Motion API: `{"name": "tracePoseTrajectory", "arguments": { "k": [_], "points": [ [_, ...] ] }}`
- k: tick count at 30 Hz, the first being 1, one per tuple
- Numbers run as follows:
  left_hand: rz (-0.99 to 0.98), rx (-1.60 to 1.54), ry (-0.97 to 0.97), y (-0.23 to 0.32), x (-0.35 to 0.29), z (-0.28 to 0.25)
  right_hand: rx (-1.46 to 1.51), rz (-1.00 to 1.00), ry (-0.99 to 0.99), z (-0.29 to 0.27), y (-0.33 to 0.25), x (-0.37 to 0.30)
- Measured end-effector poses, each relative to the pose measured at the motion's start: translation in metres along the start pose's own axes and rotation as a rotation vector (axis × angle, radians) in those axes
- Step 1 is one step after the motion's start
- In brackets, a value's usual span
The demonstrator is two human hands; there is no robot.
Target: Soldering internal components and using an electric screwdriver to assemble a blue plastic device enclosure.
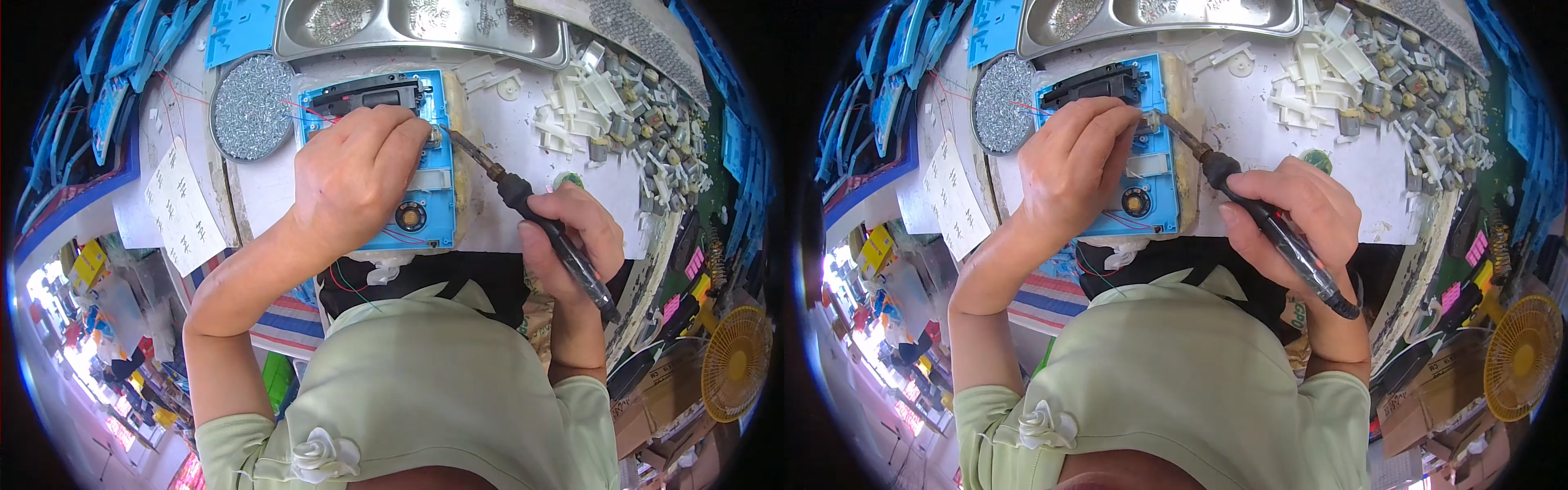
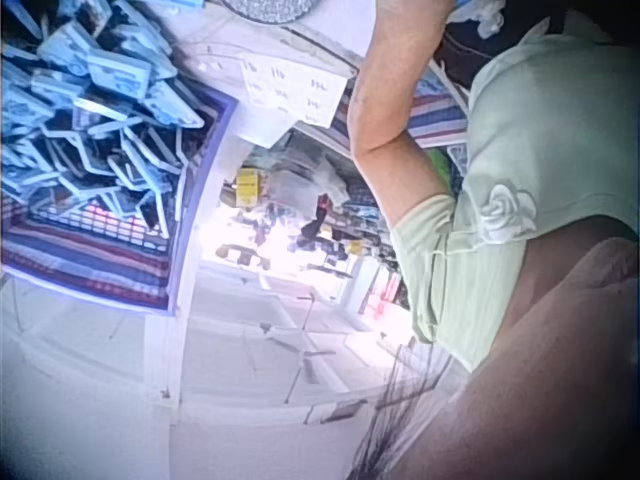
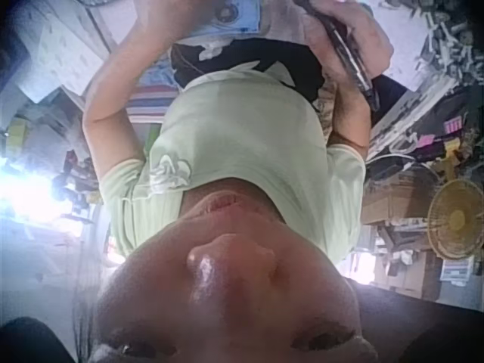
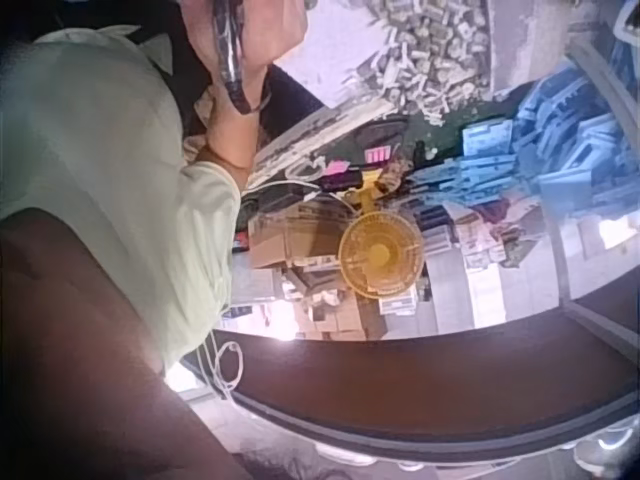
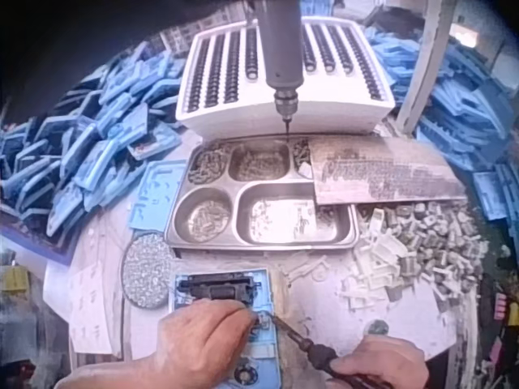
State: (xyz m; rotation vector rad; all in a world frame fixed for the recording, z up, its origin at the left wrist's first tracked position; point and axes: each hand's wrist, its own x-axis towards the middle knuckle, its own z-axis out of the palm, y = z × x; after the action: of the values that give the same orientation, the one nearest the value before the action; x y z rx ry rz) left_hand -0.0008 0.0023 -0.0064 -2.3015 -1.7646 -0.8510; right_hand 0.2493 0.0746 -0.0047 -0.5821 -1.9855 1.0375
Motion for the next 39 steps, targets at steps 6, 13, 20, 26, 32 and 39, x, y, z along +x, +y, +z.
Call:
{"name": "tracePoseTrajectory", "arguments": {
  "k": [6,13,20,26,32,39],
  "points": [
    [-0.081,0.024,-0.070,0.0048,0.0011,-0.0032,0.024,0.015,-0.020,-0.0020,0.0017,0.0015],
    [-0.091,0.030,-0.082,0.0066,0.0025,-0.0047,0.016,-0.008,-0.043,-0.0015,-0.0010,0.0066],
    [-0.086,0.022,-0.122,0.0060,0.0034,-0.0059,-0.015,-0.066,-0.038,0.0033,0.0014,0.0055],
    [-0.065,0.025,-0.140,0.0041,0.0029,-0.0056,-0.094,-0.151,-0.033,0.0050,-0.0004,0.0053],
    [-0.056,0.022,-0.150,0.0044,0.0044,-0.0072,-0.085,-0.117,-0.012,-0.0006,-0.0037,0.0043],
    [-0.050,0.032,-0.173,0.0032,0.0035,-0.0077,-0.080,-0.114,-0.020,-0.0039,-0.0028,0.0043]
  ]
}}
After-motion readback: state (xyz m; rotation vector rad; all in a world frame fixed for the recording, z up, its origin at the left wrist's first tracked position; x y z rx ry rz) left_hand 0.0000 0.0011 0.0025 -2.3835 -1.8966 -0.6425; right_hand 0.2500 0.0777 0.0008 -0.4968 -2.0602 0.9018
